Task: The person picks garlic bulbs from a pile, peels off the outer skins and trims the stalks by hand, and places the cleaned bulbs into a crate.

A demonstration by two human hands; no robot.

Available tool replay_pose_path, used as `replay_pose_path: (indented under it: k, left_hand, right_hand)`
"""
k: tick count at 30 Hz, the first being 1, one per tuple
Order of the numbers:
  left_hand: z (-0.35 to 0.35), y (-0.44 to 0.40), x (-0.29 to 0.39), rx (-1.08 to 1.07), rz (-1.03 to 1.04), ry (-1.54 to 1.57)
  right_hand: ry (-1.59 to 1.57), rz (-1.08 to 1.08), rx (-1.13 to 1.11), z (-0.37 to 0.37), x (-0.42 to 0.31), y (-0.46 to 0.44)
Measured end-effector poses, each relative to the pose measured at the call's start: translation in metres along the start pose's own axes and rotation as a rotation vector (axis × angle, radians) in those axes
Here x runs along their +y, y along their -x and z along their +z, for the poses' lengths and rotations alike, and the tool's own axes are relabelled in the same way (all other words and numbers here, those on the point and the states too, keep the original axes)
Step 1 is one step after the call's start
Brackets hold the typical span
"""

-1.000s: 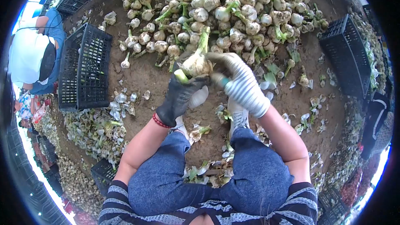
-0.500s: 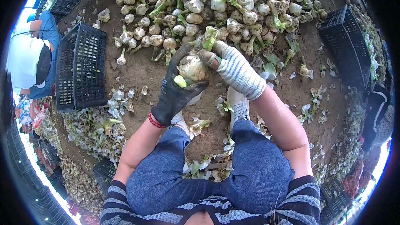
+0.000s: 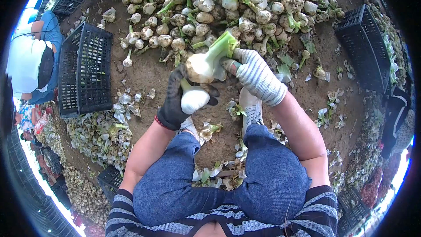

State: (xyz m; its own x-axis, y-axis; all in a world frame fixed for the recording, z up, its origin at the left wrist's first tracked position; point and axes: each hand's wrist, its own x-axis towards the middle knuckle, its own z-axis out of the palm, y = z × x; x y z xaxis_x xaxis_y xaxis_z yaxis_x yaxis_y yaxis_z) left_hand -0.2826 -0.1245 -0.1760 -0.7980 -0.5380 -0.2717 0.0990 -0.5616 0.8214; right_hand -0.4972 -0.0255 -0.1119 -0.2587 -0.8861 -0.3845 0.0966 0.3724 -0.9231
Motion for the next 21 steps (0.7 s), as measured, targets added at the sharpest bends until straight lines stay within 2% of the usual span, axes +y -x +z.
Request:
replay_pose_path:
  k: [1, 4, 5, 7, 8, 10, 12, 14, 16, 18, 19, 20, 21]
  left_hand:
    - [-0.004, -0.01, 0.006, -0.068, -0.105, 0.015]
    - [0.004, -0.012, 0.017, -0.026, -0.182, 0.116]
    - [-0.002, -0.014, 0.015, 0.088, -0.194, -0.053]
    - [-0.001, -0.012, 0.011, 0.233, -0.145, -0.347]
    - [0.012, -0.011, 0.012, 0.226, -0.151, -0.348]
    - [0.038, -0.009, 0.012, 0.131, 0.125, -0.38]
    - [0.042, -0.011, 0.016, 0.122, 0.074, -0.316]
    - [0.038, -0.012, 0.008, 0.186, 0.056, -0.172]
    - [0.038, -0.01, 0.005, 0.185, 0.127, -0.113]
    - [0.035, -0.002, 0.017, 0.241, 0.187, -0.342]
    - [0.032, 0.0, 0.022, 0.215, 0.148, -0.418]
    - [0.035, 0.002, 0.023, 0.214, 0.144, -0.416]
    - [0.038, 0.002, 0.024, 0.187, 0.264, -0.589]
  right_hand:
    - [0.002, 0.032, 0.012, 0.001, -0.007, 0.003]
    - [-0.109, 0.053, -0.057, -0.001, -0.018, 0.009]
    - [-0.11, 0.051, -0.054, 0.0, -0.009, 0.008]
    - [-0.111, 0.015, 0.154, 0.0, 0.02, 0.002]
    - [-0.002, 0.059, 0.195, 0.0, 0.023, 0.007]
    - [0.169, 0.112, 0.167, 0.016, 0.018, 0.019]
    - [0.238, 0.051, 0.139, 0.019, 0.011, 0.026]
    - [0.082, 0.103, 0.194, 0.01, 0.015, 0.032]
    - [0.193, 0.003, 0.355, -0.023, 0.038, 0.039]
    - [0.021, 0.056, 0.513, -0.068, 0.071, 0.043]
    - [0.02, 0.056, 0.513, -0.08, 0.089, 0.047]
    - [0.536, 0.153, 0.512, -0.085, 0.102, 0.053]
    - [1.057, 0.244, 0.485, -0.092, 0.114, 0.056]
